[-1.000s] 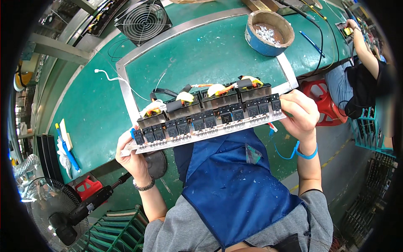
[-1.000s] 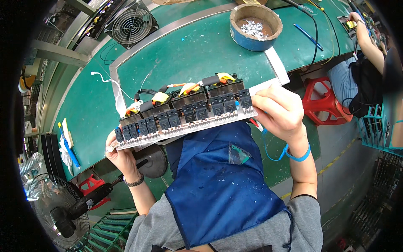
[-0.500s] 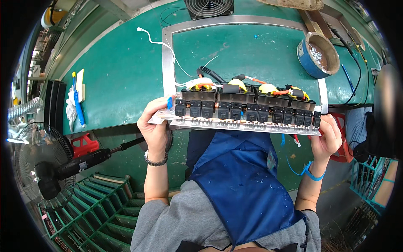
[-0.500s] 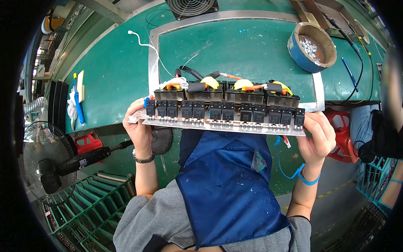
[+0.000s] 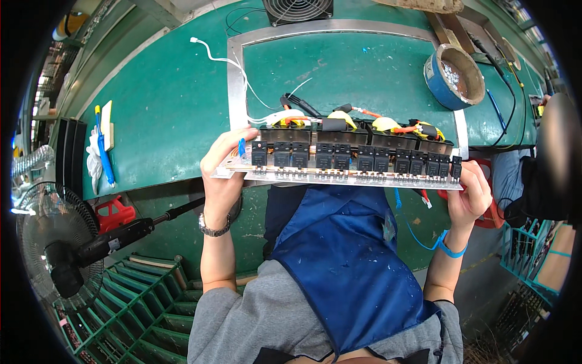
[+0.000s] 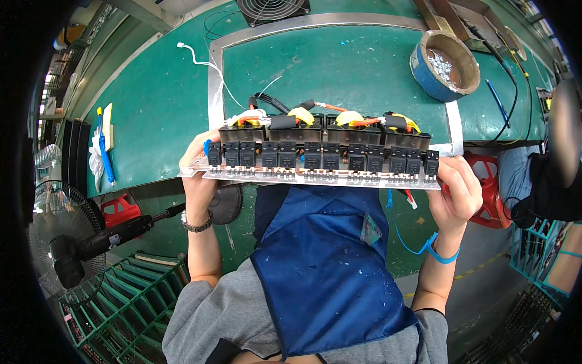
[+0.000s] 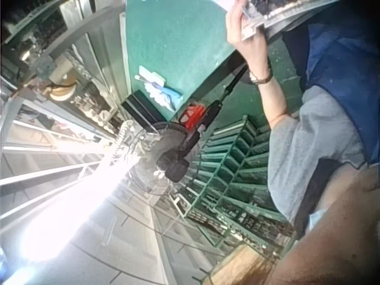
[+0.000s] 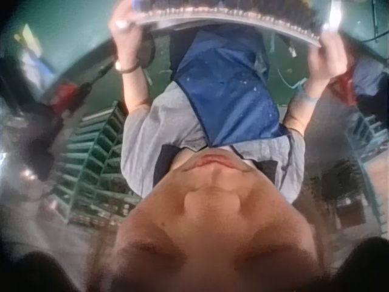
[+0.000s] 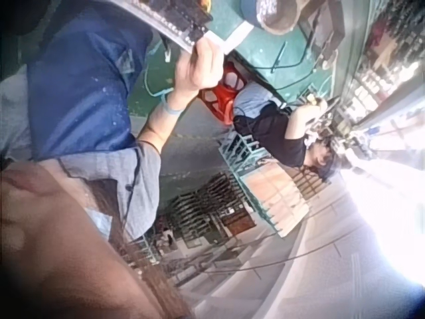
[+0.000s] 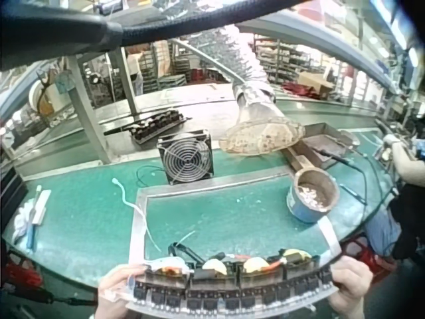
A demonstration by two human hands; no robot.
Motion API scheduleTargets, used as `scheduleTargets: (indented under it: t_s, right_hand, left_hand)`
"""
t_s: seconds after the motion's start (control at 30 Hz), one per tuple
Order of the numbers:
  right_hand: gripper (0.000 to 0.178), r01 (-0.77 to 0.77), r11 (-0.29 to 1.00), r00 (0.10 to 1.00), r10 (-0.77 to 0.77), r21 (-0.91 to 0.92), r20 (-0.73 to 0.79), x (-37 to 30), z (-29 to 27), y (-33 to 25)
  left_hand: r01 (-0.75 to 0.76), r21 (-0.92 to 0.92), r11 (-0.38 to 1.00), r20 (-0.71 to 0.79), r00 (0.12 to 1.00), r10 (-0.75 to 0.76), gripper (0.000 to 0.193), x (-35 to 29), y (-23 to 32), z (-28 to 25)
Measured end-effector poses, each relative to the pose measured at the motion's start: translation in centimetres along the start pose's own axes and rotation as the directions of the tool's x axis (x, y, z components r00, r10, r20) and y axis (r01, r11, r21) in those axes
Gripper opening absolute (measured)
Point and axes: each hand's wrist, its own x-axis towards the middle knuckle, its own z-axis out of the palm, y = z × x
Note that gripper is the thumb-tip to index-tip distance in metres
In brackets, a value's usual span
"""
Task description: The person turns over a circuit board assembly, places it onto an upper track, and solders connection points on another circuit board using a soldering iron and solder wire.
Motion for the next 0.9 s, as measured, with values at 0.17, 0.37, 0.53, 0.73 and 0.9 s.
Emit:
scheduleTargets:
  t_s: [0.17, 0.37, 0.53, 0.73, 0.9]
  right_hand:
    - [0.021, -0.046, 0.998, 0.999, 0.047, -0.037, 0.026, -0.1, 0.0, -0.4]
    - [0.014, -0.097, 0.994, 0.995, 0.097, -0.048, -0.009, -0.8, 0.2, 0.0]
    - [0.005, -0.176, 0.982, 0.984, 0.178, 0.068, -0.028, -0.2, 0.5, 0.2]
    - [0.021, -0.618, 0.521, 0.761, 0.584, 0.588, 0.283, 1.3, 4.8, -4.1]
    - [0.01, -0.58, 0.515, 0.803, 0.231, 0.631, 0.549, 2.2, 7.1, -6.2]
  left_hand:
    - [-0.028, 0.023, 0.999, 0.037, 0.999, 0.027, 0.029, 0.7, -0.3, -0.1]
    - [-0.116, 0.058, 0.992, -0.023, 0.993, 0.117, 0.026, 0.8, -0.1, -0.4]
    - [-0.015, 0.017, 1.0, -0.017, 1.0, 0.015, 0.013, 4.2, 3.3, -2.9]
    - [0.052, 0.102, 0.993, 0.295, 0.952, -0.08, 0.033, 16.1, 10.5, -10.1]
    - [-0.036, 0.327, 0.944, 0.522, 0.84, -0.149, 0.047, 22.1, 20.7, -9.1]
